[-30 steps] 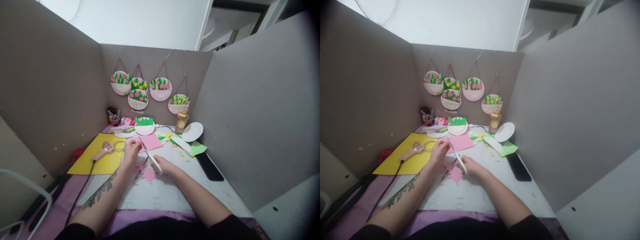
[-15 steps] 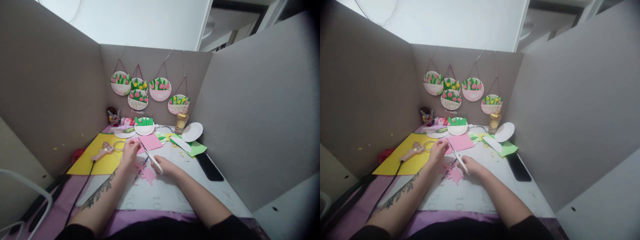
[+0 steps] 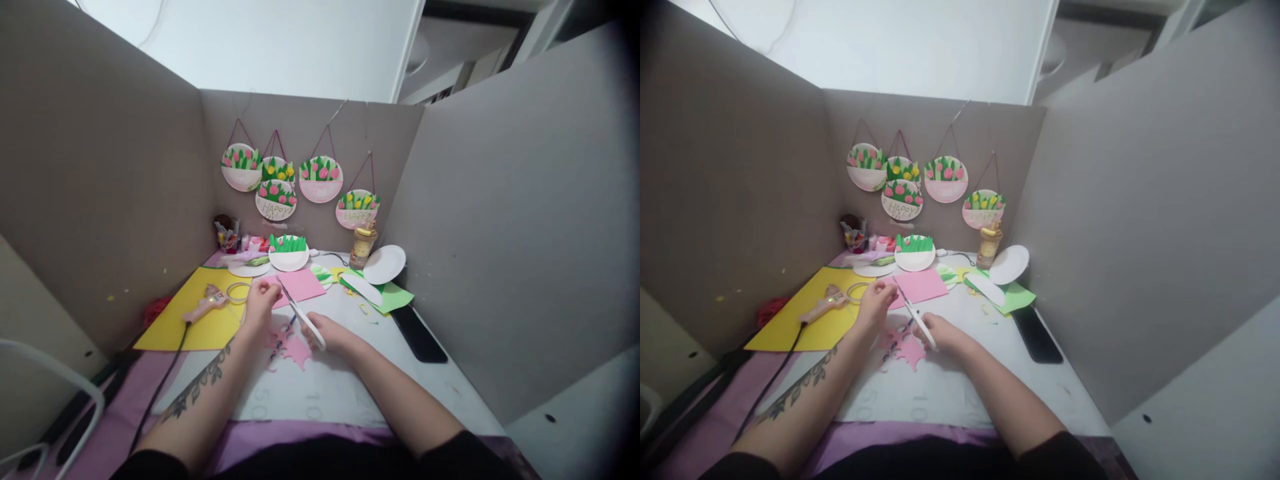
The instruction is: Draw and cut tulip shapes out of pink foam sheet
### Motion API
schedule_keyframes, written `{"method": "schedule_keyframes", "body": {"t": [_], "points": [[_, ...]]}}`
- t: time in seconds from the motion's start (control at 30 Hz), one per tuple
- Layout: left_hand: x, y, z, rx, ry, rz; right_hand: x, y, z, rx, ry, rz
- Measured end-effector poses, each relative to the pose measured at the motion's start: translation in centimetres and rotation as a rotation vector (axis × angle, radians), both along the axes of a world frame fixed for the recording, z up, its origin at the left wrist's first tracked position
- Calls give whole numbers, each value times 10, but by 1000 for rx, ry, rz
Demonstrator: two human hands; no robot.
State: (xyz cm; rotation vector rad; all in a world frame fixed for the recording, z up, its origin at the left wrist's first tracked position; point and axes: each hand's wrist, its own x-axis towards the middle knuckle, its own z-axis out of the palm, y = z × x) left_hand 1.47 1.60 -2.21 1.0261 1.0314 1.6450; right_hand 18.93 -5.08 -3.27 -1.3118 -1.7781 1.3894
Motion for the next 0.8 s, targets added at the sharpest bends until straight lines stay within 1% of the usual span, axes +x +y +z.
{"method": "schedule_keyframes", "body": {"t": [0.27, 0.37, 0.47, 0.6, 0.8], "points": [[-4, 1, 0, 12, 10, -52, 5, 4, -4, -33, -23, 4], [-7, 1, 4, -37, -13, -72, 9, 6, -5, -40, -23, 12], [-9, -2, 11, -64, -8, -107, 11, 8, -6, -31, -51, 29], [-10, -5, 19, -78, -10, -112, 13, 10, -7, -14, -64, 2], [-9, -6, 18, -86, -1, -111, 12, 10, -9, -56, -50, 3]]}}
